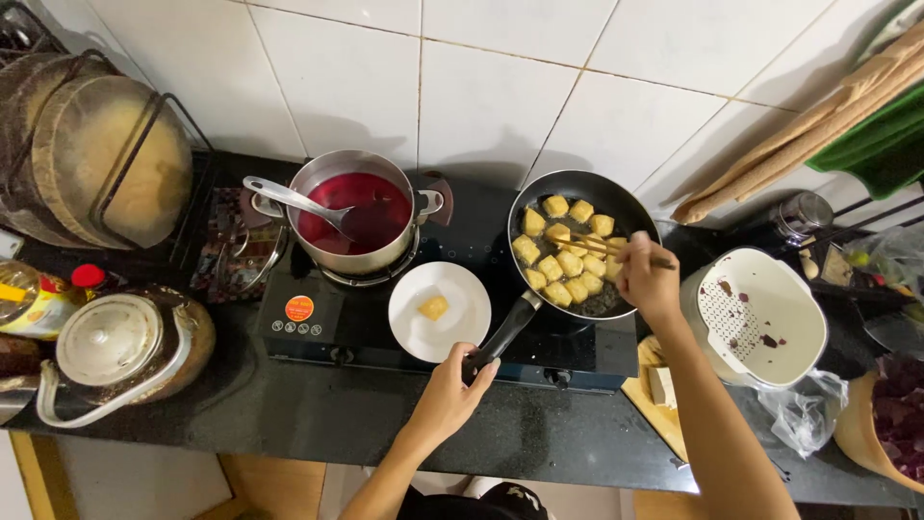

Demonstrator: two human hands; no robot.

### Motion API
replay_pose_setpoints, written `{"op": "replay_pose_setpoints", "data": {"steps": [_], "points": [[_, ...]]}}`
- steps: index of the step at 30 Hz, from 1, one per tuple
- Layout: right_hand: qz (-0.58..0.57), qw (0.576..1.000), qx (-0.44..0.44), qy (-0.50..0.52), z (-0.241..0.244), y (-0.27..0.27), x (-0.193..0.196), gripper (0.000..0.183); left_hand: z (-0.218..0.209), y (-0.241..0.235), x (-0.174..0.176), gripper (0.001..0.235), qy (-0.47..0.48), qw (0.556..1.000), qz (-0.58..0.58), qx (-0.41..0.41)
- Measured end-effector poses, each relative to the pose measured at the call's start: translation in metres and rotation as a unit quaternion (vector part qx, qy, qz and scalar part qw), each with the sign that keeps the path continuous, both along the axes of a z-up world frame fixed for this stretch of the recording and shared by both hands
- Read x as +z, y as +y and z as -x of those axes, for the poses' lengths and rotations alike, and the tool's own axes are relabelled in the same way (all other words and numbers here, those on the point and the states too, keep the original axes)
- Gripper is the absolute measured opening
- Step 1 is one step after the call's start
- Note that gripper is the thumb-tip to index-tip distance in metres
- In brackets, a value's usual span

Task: The person fries cubes of tofu in a pan of hot oil on a portable induction cooktop, holding the pan handle with one hand and turning the pieces with chopsticks in the other. They then retrieve a plate from a dish rack, place it on the counter, and transfer the fried tofu pieces from the pan onto the plate.

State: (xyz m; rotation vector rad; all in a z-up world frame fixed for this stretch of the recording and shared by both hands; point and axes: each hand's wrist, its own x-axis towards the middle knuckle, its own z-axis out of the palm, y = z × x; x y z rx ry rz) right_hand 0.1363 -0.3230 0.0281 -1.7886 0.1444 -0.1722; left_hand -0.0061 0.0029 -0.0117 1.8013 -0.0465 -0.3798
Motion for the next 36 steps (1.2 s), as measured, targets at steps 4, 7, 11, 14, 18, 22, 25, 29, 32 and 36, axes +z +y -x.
{"op": "replay_pose_setpoints", "data": {"steps": [4, 7, 11, 14, 18, 22, 25, 29, 32, 36], "points": [[-0.001, 0.996, -0.086, -0.001, 0.009, 0.007, 0.006, 0.058, 0.003, 0.001, -0.003, 0.047, -0.025, 0.999, 0.011, 0.019], [-0.022, 0.994, -0.092, -0.051, 0.031, 0.006, 0.015, 0.056, 0.003, 0.001, 0.0, 0.048, -0.021, 1.0, 0.008, 0.015], [0.001, 0.991, -0.119, -0.066, 0.08, 0.004, 0.037, 0.056, 0.003, 0.001, 0.008, 0.049, -0.02, 1.0, 0.014, 0.015], [0.015, 0.988, -0.132, -0.073, 0.107, -0.009, 0.024, 0.057, 0.001, -0.001, 0.014, 0.048, 0.012, 1.0, 0.006, 0.001], [-0.013, 0.981, -0.182, -0.065, 0.123, -0.022, -0.005, 0.059, 0.001, -0.005, 0.003, 0.041, 0.027, 0.999, -0.018, -0.001], [-0.028, 0.985, -0.143, -0.094, 0.133, -0.012, -0.002, 0.056, 0.002, -0.006, -0.006, 0.04, -0.041, 0.999, 0.015, 0.015], [-0.038, 0.986, -0.136, -0.087, 0.142, -0.002, 0.007, 0.055, 0.01, -0.003, 0.001, 0.043, -0.026, 0.999, 0.004, 0.022], [-0.065, 0.986, -0.13, -0.08, 0.159, 0.027, 0.034, 0.053, 0.029, 0.008, -0.002, 0.048, 0.054, 0.997, 0.039, 0.038], [-0.069, 0.991, -0.093, -0.066, 0.164, 0.085, 0.058, 0.055, 0.045, 0.024, -0.009, 0.051, 0.069, 0.99, 0.113, 0.042], [0.014, 0.999, -0.007, 0.035, 0.136, 0.157, 0.043, 0.055, 0.06, 0.051, -0.009, 0.051, 0.127, 0.979, 0.156, 0.017]]}}
